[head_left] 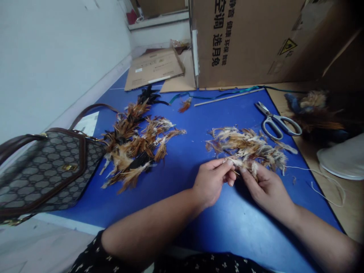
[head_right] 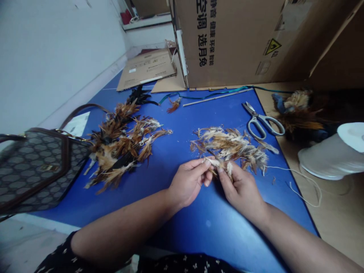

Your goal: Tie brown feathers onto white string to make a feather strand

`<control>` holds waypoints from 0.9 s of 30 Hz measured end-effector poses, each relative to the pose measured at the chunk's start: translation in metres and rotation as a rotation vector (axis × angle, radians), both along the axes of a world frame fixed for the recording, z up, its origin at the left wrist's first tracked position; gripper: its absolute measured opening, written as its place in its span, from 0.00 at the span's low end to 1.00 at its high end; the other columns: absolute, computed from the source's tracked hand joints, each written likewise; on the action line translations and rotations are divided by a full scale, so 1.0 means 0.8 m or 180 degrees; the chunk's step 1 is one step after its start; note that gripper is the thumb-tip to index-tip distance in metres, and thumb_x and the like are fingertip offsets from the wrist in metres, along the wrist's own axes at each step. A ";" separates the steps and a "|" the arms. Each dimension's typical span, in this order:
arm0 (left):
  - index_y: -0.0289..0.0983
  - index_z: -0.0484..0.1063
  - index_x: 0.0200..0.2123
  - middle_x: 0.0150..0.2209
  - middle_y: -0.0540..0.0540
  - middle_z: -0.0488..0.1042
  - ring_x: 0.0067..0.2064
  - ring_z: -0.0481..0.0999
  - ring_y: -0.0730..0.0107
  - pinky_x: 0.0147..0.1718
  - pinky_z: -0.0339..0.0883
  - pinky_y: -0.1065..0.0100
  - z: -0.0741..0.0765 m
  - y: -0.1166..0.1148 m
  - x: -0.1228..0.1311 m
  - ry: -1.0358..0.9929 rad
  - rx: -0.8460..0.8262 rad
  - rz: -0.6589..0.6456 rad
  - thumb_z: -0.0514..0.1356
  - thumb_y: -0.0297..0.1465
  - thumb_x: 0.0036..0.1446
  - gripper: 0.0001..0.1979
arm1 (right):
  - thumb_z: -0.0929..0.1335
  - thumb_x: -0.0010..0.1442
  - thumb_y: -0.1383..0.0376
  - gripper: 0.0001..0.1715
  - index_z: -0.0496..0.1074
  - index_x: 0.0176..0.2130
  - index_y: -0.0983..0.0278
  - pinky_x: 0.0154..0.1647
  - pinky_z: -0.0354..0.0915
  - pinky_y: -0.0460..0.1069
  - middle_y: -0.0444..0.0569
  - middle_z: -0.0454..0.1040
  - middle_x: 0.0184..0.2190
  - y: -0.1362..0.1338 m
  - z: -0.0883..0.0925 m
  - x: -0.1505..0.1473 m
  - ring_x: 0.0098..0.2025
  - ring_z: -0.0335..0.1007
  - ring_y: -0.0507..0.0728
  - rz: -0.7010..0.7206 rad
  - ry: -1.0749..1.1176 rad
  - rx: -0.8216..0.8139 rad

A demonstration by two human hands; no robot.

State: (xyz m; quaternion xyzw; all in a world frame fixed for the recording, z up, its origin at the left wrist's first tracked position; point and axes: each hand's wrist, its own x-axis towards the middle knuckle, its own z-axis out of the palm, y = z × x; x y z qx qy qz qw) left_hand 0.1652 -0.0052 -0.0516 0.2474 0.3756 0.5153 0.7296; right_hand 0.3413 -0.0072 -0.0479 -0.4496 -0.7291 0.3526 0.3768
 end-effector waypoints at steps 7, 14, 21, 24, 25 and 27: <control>0.32 0.78 0.31 0.24 0.48 0.73 0.24 0.68 0.75 0.25 0.55 0.67 0.010 0.002 0.001 0.0142 -0.0230 0.0277 0.76 0.38 0.53 0.16 | 0.65 0.80 0.51 0.22 0.72 0.36 0.59 0.33 0.66 0.49 0.43 0.70 0.26 -0.002 0.009 0.000 0.29 0.67 0.54 0.0018 0.0120 -0.0085; 0.29 0.82 0.39 0.26 0.47 0.75 0.25 0.68 0.75 0.24 0.55 0.68 0.011 0.003 0.002 0.0180 -0.0302 0.0437 0.75 0.36 0.52 0.16 | 0.64 0.81 0.52 0.25 0.66 0.32 0.59 0.28 0.60 0.49 0.40 0.63 0.24 -0.005 0.006 -0.001 0.25 0.56 0.52 -0.0097 0.0400 -0.0392; 0.31 0.81 0.35 0.24 0.49 0.72 0.25 0.68 0.75 0.24 0.56 0.70 0.017 0.000 0.000 0.0141 -0.0196 0.0343 0.78 0.39 0.52 0.18 | 0.63 0.81 0.54 0.24 0.65 0.32 0.59 0.31 0.61 0.49 0.40 0.63 0.24 -0.004 0.005 -0.004 0.26 0.57 0.52 -0.0080 0.0276 -0.0080; 0.31 0.79 0.32 0.24 0.49 0.72 0.25 0.67 0.76 0.25 0.57 0.70 0.019 -0.002 -0.001 0.0160 -0.0086 0.0239 0.78 0.41 0.54 0.19 | 0.62 0.81 0.53 0.24 0.66 0.33 0.59 0.32 0.62 0.49 0.41 0.65 0.25 -0.004 0.006 -0.005 0.26 0.59 0.53 -0.0173 0.0193 -0.0011; 0.31 0.79 0.32 0.23 0.49 0.71 0.25 0.67 0.76 0.25 0.57 0.70 0.019 -0.003 -0.001 0.0150 -0.0055 0.0227 0.77 0.41 0.54 0.19 | 0.62 0.81 0.52 0.24 0.67 0.33 0.59 0.32 0.62 0.49 0.41 0.65 0.25 -0.004 0.006 -0.005 0.27 0.59 0.53 -0.0192 0.0172 -0.0002; 0.31 0.80 0.34 0.24 0.49 0.72 0.25 0.67 0.75 0.25 0.57 0.70 0.018 -0.004 -0.001 0.0115 -0.0028 0.0240 0.77 0.41 0.54 0.18 | 0.63 0.80 0.52 0.23 0.69 0.35 0.60 0.33 0.63 0.50 0.42 0.68 0.26 -0.005 0.006 -0.005 0.28 0.62 0.53 -0.0167 0.0145 -0.0014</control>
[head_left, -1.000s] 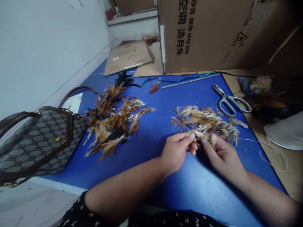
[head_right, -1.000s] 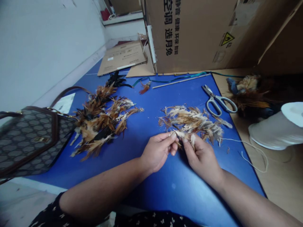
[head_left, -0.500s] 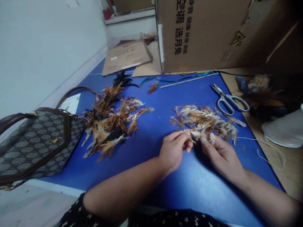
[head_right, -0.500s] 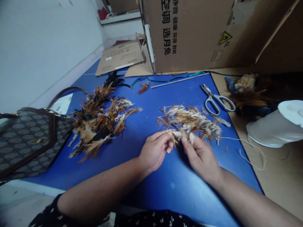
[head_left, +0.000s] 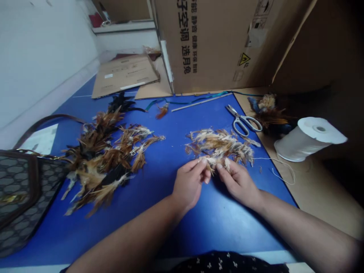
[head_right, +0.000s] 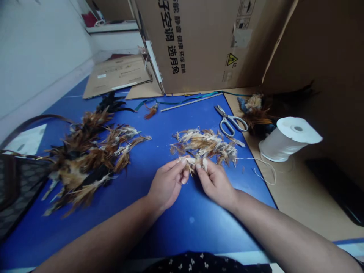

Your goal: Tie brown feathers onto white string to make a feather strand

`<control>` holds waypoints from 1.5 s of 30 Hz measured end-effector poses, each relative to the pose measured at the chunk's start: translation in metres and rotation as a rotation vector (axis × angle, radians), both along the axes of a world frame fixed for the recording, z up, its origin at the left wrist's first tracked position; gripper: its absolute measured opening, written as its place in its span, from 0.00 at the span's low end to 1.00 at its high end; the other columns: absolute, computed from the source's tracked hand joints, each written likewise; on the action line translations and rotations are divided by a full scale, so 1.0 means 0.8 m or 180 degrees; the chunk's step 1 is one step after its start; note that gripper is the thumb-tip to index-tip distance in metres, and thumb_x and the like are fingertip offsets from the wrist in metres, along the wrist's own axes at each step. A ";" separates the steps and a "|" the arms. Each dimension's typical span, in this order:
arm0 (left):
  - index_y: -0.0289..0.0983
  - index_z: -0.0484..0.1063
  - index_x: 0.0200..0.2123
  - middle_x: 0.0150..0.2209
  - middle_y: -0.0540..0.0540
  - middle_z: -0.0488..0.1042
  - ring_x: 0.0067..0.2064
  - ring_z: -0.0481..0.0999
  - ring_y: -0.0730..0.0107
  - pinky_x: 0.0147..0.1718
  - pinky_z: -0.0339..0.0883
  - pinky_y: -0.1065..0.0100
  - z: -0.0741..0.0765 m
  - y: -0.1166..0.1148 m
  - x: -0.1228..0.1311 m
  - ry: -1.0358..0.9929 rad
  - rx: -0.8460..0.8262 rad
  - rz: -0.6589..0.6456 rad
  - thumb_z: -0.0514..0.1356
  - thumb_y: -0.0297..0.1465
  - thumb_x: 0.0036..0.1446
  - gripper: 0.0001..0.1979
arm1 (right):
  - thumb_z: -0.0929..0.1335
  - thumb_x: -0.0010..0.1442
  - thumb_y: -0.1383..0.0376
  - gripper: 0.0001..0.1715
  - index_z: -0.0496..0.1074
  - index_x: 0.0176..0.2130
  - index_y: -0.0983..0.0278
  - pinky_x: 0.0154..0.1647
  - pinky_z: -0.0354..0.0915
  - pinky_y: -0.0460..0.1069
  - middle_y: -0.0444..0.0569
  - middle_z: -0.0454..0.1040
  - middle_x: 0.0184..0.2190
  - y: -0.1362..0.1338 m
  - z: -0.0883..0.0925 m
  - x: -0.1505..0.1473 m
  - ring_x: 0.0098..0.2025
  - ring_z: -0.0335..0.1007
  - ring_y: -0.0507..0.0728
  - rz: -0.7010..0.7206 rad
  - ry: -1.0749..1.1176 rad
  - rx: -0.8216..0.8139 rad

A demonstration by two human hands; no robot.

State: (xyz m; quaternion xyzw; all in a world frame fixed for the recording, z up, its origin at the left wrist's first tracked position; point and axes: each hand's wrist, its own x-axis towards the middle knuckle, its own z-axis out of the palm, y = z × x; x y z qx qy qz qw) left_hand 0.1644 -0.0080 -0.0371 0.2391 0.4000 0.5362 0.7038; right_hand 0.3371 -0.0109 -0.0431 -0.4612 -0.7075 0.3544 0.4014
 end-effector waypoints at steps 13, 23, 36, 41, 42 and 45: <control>0.29 0.85 0.38 0.23 0.47 0.74 0.24 0.68 0.75 0.24 0.56 0.69 -0.003 0.000 0.002 0.0076 -0.0129 -0.0036 0.74 0.34 0.52 0.14 | 0.64 0.79 0.47 0.29 0.68 0.31 0.60 0.28 0.60 0.49 0.40 0.62 0.24 0.003 0.009 0.000 0.25 0.56 0.52 0.0236 0.0261 -0.0426; 0.31 0.83 0.35 0.27 0.47 0.75 0.27 0.69 0.75 0.24 0.55 0.69 0.002 0.003 0.000 -0.0186 -0.0217 0.0065 0.79 0.37 0.47 0.18 | 0.65 0.77 0.42 0.30 0.65 0.32 0.59 0.21 0.53 0.47 0.39 0.59 0.23 -0.001 -0.007 0.000 0.23 0.51 0.51 0.0071 0.0740 -0.0969; 0.30 0.81 0.35 0.24 0.49 0.72 0.26 0.66 0.77 0.25 0.55 0.69 -0.005 0.006 0.001 0.0010 -0.0045 0.0155 0.80 0.43 0.49 0.23 | 0.64 0.78 0.41 0.31 0.66 0.31 0.59 0.21 0.59 0.47 0.41 0.63 0.23 -0.001 -0.008 0.000 0.23 0.58 0.51 -0.0149 0.0663 -0.0799; 0.32 0.78 0.31 0.24 0.50 0.71 0.25 0.67 0.77 0.26 0.55 0.69 -0.012 0.004 0.002 0.0012 -0.0033 0.0095 0.80 0.44 0.50 0.23 | 0.63 0.78 0.42 0.30 0.65 0.32 0.58 0.21 0.59 0.47 0.41 0.63 0.23 -0.001 -0.009 -0.001 0.23 0.57 0.52 -0.0138 0.0674 -0.0735; 0.32 0.78 0.31 0.24 0.50 0.71 0.25 0.67 0.77 0.26 0.55 0.68 -0.013 0.004 0.003 0.0002 -0.0007 0.0070 0.80 0.44 0.51 0.22 | 0.64 0.78 0.42 0.30 0.64 0.32 0.58 0.21 0.59 0.48 0.41 0.63 0.23 -0.001 -0.010 -0.001 0.22 0.57 0.52 -0.0132 0.0661 -0.0720; 0.33 0.77 0.30 0.24 0.49 0.71 0.25 0.66 0.76 0.26 0.55 0.68 -0.015 0.003 0.003 -0.0045 0.0097 -0.0039 0.79 0.45 0.53 0.22 | 0.65 0.77 0.42 0.29 0.65 0.33 0.58 0.20 0.58 0.48 0.41 0.62 0.23 0.000 -0.011 0.000 0.22 0.55 0.52 -0.0107 0.0581 -0.0693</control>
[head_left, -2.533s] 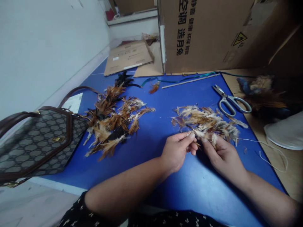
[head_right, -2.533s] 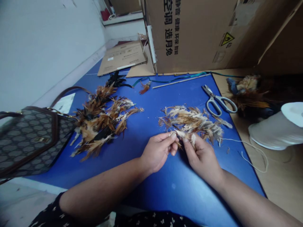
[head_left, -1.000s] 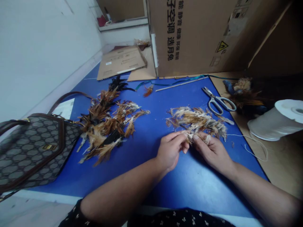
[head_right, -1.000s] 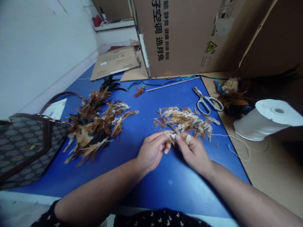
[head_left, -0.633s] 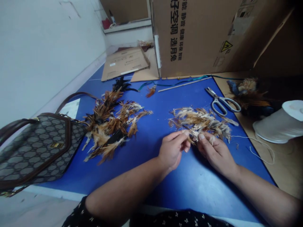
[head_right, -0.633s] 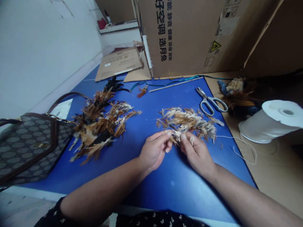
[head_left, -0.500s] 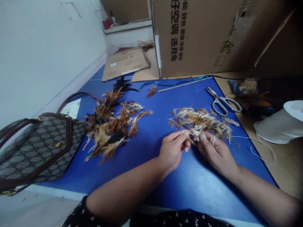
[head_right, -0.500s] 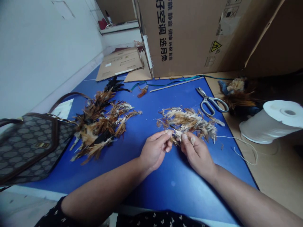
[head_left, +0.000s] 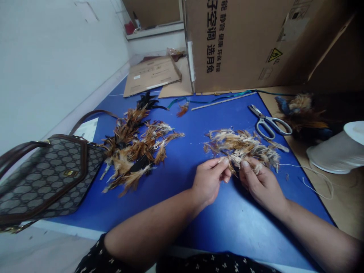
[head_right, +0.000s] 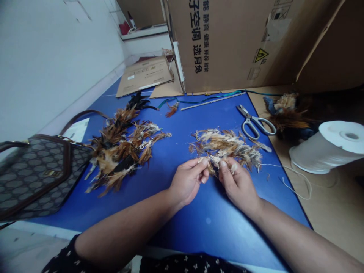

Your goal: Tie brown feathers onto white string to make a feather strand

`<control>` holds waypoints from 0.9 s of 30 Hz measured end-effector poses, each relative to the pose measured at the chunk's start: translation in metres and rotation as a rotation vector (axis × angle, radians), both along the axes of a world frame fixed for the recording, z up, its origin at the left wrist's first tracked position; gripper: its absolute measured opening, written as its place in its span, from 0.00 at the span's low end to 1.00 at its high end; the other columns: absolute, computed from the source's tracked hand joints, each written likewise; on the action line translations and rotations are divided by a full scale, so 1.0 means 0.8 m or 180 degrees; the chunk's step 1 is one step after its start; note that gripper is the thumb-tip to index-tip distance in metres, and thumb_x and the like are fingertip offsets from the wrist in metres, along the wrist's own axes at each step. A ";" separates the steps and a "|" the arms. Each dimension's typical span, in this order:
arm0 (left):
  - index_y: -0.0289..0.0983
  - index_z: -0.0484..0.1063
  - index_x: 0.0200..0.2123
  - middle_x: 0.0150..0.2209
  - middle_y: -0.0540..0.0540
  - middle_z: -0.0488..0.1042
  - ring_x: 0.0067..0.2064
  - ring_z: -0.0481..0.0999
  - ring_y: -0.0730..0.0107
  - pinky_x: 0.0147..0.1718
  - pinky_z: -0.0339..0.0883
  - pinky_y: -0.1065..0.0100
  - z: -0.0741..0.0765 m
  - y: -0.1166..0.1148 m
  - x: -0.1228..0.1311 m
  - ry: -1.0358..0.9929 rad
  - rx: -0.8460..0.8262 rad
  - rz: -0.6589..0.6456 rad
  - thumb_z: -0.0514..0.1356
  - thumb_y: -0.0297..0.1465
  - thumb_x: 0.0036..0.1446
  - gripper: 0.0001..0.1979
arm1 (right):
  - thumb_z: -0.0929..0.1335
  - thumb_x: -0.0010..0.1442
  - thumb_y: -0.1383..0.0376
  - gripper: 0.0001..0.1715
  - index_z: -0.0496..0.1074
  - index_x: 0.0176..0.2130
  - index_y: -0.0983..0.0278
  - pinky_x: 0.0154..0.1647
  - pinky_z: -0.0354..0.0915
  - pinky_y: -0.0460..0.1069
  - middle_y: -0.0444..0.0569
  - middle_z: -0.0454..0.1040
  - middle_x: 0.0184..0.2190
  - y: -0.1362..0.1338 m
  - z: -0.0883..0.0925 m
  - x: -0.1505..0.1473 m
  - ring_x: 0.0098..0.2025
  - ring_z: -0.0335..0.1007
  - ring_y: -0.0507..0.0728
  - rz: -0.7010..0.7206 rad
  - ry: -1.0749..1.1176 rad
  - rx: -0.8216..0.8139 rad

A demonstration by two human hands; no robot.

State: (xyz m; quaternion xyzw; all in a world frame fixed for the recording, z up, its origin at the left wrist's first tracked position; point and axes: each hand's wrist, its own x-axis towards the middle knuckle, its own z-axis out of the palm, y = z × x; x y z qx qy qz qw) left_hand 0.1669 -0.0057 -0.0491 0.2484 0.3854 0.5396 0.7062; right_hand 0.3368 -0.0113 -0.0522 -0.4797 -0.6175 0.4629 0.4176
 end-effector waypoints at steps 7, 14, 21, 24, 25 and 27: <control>0.33 0.76 0.28 0.24 0.49 0.71 0.25 0.65 0.77 0.26 0.54 0.67 0.003 -0.002 0.000 -0.0012 0.0042 -0.0123 0.78 0.46 0.54 0.23 | 0.66 0.77 0.44 0.25 0.69 0.37 0.59 0.24 0.60 0.49 0.42 0.66 0.24 0.002 -0.004 0.000 0.24 0.59 0.53 -0.0098 -0.0362 0.0225; 0.32 0.78 0.30 0.24 0.49 0.72 0.26 0.66 0.76 0.26 0.55 0.67 0.002 -0.002 -0.001 -0.0010 0.0017 -0.0097 0.78 0.43 0.54 0.21 | 0.66 0.78 0.46 0.24 0.73 0.37 0.60 0.30 0.65 0.50 0.44 0.71 0.26 0.003 0.007 -0.005 0.28 0.66 0.54 -0.0044 -0.0652 0.0581; 0.34 0.76 0.29 0.24 0.49 0.72 0.24 0.66 0.77 0.26 0.55 0.67 0.001 -0.001 0.000 0.0080 -0.0025 0.0143 0.78 0.41 0.53 0.20 | 0.66 0.77 0.43 0.27 0.70 0.36 0.59 0.22 0.59 0.49 0.42 0.66 0.23 -0.003 0.004 0.000 0.23 0.59 0.53 -0.0061 -0.0211 0.0033; 0.34 0.75 0.29 0.24 0.49 0.72 0.24 0.66 0.77 0.26 0.55 0.67 0.001 0.000 -0.002 0.0067 0.0017 0.0163 0.78 0.42 0.52 0.20 | 0.67 0.76 0.42 0.28 0.68 0.34 0.59 0.21 0.60 0.48 0.42 0.66 0.23 -0.005 0.001 0.000 0.22 0.58 0.52 -0.0113 -0.0005 -0.0119; 0.34 0.75 0.29 0.24 0.49 0.72 0.24 0.66 0.77 0.25 0.55 0.67 0.001 0.001 -0.003 0.0061 0.0023 0.0184 0.78 0.42 0.52 0.21 | 0.67 0.76 0.42 0.28 0.68 0.33 0.58 0.21 0.60 0.49 0.41 0.65 0.23 -0.005 0.002 -0.001 0.22 0.58 0.52 -0.0142 0.0046 -0.0133; 0.34 0.75 0.29 0.24 0.50 0.72 0.24 0.67 0.76 0.25 0.55 0.68 0.002 0.003 -0.005 0.0061 0.0025 0.0274 0.78 0.43 0.52 0.21 | 0.68 0.75 0.41 0.29 0.66 0.32 0.58 0.21 0.61 0.49 0.41 0.64 0.21 -0.004 0.005 -0.001 0.21 0.58 0.52 -0.0245 0.0127 -0.0135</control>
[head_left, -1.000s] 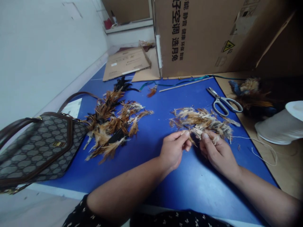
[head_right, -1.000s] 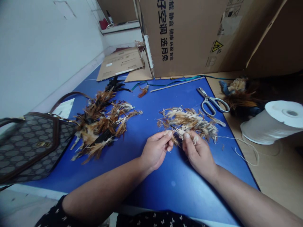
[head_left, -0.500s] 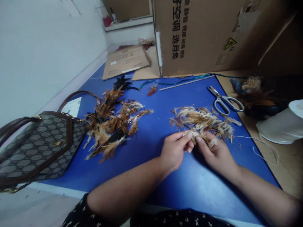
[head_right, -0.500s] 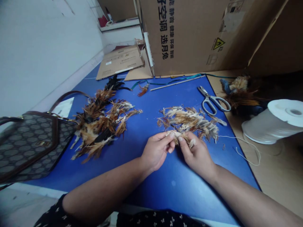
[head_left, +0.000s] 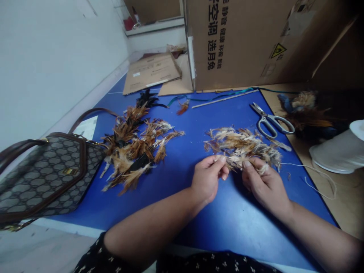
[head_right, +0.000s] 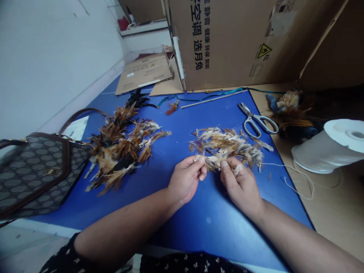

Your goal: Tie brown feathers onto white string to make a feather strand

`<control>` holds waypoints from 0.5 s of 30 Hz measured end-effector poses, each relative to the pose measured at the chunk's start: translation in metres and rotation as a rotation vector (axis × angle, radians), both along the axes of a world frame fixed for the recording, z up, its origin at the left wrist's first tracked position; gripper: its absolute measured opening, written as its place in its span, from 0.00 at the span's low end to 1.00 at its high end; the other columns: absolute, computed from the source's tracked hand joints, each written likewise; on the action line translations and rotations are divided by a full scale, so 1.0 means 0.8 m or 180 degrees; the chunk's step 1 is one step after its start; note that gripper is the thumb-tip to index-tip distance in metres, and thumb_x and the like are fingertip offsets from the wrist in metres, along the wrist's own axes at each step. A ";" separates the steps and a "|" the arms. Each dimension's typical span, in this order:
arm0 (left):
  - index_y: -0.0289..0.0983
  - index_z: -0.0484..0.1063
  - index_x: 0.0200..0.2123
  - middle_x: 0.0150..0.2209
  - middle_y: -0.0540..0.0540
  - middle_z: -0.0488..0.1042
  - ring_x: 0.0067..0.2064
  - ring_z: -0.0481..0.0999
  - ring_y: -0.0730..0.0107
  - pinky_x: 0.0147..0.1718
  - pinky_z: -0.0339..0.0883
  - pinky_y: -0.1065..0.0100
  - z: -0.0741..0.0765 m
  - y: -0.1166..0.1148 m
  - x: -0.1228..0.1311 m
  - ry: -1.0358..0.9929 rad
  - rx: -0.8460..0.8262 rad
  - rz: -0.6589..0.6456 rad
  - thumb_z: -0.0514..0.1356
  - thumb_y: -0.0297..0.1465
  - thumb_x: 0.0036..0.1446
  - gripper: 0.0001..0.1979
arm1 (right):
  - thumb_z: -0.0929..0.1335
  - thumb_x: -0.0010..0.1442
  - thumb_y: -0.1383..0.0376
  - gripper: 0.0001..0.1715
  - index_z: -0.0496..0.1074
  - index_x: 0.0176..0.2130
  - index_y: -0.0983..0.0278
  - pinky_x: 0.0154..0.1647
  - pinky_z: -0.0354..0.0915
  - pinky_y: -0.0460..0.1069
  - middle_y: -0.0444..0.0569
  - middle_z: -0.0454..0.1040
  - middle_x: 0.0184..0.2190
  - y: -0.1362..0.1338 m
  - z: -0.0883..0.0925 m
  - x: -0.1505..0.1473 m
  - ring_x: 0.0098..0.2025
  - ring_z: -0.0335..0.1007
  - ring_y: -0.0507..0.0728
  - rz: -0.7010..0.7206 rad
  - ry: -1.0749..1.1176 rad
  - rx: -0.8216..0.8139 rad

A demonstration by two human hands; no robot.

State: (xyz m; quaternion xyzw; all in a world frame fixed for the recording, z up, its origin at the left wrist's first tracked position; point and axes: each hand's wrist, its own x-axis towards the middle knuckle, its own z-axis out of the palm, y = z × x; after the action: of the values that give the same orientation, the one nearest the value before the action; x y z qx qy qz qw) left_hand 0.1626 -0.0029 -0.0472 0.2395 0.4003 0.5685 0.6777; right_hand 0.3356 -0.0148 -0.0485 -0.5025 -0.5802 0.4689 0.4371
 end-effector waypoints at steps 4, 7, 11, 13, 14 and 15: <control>0.34 0.75 0.29 0.24 0.50 0.71 0.25 0.67 0.76 0.26 0.56 0.68 0.003 0.005 -0.006 0.0060 0.0057 0.0167 0.78 0.43 0.53 0.21 | 0.69 0.74 0.41 0.28 0.66 0.32 0.58 0.18 0.60 0.48 0.39 0.62 0.19 0.004 0.009 0.000 0.19 0.58 0.52 -0.0304 0.0120 0.0000; 0.33 0.76 0.29 0.24 0.49 0.72 0.25 0.68 0.77 0.26 0.55 0.68 0.001 0.004 -0.005 0.0104 -0.0021 0.0002 0.77 0.43 0.54 0.20 | 0.69 0.74 0.41 0.28 0.66 0.33 0.58 0.17 0.59 0.48 0.39 0.63 0.19 0.006 0.015 0.001 0.18 0.57 0.51 -0.0378 0.0109 0.0069; 0.33 0.76 0.30 0.25 0.48 0.73 0.25 0.68 0.76 0.26 0.57 0.68 -0.005 -0.002 0.000 0.0084 -0.0060 -0.0287 0.76 0.43 0.56 0.20 | 0.69 0.74 0.41 0.30 0.66 0.30 0.58 0.19 0.61 0.48 0.41 0.63 0.19 0.004 0.016 -0.001 0.19 0.59 0.52 -0.0130 0.0082 0.0053; 0.33 0.76 0.30 0.25 0.48 0.74 0.25 0.68 0.76 0.26 0.57 0.68 -0.007 -0.004 0.002 0.0090 0.0023 -0.0278 0.76 0.43 0.57 0.20 | 0.68 0.75 0.42 0.30 0.66 0.30 0.58 0.19 0.60 0.49 0.40 0.63 0.19 0.003 0.015 -0.001 0.19 0.58 0.52 0.0010 0.0165 -0.0036; 0.33 0.76 0.30 0.25 0.48 0.74 0.25 0.68 0.76 0.26 0.57 0.68 -0.007 -0.004 0.002 0.0092 0.0059 -0.0256 0.76 0.43 0.57 0.20 | 0.69 0.74 0.42 0.30 0.66 0.30 0.58 0.19 0.60 0.49 0.40 0.63 0.19 0.003 0.013 -0.002 0.19 0.58 0.51 0.0058 0.0194 -0.0080; 0.33 0.76 0.30 0.25 0.48 0.74 0.25 0.68 0.76 0.26 0.57 0.68 -0.007 -0.004 0.003 0.0088 0.0083 -0.0232 0.76 0.43 0.57 0.20 | 0.69 0.74 0.41 0.29 0.66 0.31 0.58 0.19 0.59 0.49 0.40 0.63 0.19 0.003 0.012 -0.002 0.19 0.58 0.51 0.0096 0.0200 -0.0120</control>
State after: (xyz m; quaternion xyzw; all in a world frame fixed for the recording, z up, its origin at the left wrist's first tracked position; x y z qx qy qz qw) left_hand 0.1646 -0.0061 -0.0531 0.2707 0.3932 0.5452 0.6891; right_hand 0.3343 -0.0126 -0.0387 -0.4869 -0.5648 0.5018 0.4384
